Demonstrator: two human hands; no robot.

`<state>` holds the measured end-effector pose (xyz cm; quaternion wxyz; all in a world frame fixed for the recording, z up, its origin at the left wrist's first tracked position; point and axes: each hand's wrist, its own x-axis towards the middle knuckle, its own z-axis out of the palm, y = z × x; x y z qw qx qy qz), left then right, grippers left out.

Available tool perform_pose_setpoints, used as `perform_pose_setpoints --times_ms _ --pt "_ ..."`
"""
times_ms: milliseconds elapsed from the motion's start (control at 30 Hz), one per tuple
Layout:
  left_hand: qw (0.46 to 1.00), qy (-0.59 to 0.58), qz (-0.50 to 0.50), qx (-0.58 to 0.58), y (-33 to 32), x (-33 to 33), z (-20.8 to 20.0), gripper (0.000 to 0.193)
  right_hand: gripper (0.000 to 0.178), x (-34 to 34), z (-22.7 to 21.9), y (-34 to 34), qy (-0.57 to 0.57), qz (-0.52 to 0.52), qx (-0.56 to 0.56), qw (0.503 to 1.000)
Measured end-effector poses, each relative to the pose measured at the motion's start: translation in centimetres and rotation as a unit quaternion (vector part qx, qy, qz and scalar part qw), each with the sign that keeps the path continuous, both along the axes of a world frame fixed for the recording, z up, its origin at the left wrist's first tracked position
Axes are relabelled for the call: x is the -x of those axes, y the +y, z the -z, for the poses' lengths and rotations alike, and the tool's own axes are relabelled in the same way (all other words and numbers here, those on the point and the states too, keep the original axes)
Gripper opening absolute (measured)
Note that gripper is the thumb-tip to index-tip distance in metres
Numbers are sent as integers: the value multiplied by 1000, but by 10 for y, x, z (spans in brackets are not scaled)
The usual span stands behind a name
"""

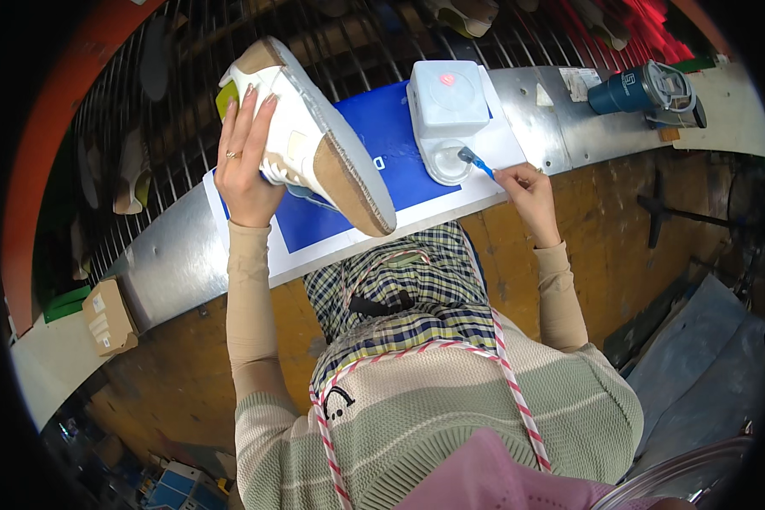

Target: The person holds a white sneaker and repeatedly brushes its upper and sole with a blue toothbrush dipped in a small container of liquid. The person rotates the shoe to access different areas and continues scrubbing throughout the clip.

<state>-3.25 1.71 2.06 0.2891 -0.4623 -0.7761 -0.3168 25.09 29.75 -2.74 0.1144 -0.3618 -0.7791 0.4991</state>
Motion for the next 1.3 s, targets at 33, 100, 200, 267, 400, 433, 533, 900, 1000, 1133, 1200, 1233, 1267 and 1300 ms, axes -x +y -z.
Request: perform_pose_setpoints --times_ms 33,100,200,267,400,433,533,900,1000,1133,1200,1233,1267,1300 --pt "1000 -2 -2 -6 3 0 1 60 15 0 -3 -2 7 28 125 992" --pt "1000 -3 -4 -11 8 0 2 60 19 8 -11 -7 -10 53 297 953" --pt "1000 -3 5 -18 15 2 3 61 15 26 -26 -37 189 -24 411 892" --pt "1000 -3 9 -25 19 4 3 62 10 37 -40 -56 248 -70 327 909" --pt "1000 5 0 -19 19 11 -2 68 18 40 -70 -76 258 -102 93 956" --pt "1000 6 -2 -18 19 12 -3 70 19 40 -75 -79 265 -105 40 958" --pt "1000 6 -7 -13 16 14 -9 75 21 44 -84 -84 276 -98 -58 955" --pt "1000 19 -2 2 3 3 -23 73 22 65 -98 -83 293 -107 -220 924" --pt "1000 18 1 8 1 -1 -24 72 22 71 -101 -80 295 -115 -231 920" --pt "1000 23 1 12 -1 -6 -26 71 22 78 -103 -77 310 -123 -250 909" --pt "1000 25 2 15 -1 -7 -27 70 22 81 -103 -74 309 -123 -263 906" --pt "999 27 4 17 -2 -8 -28 70 22 83 -104 -73 304 -121 -272 905" --pt "999 29 5 19 -2 -8 -29 70 22 84 -104 -72 302 -120 -280 903" --pt "999 27 7 20 -2 -9 -30 69 22 87 -105 -70 309 -122 -281 900"
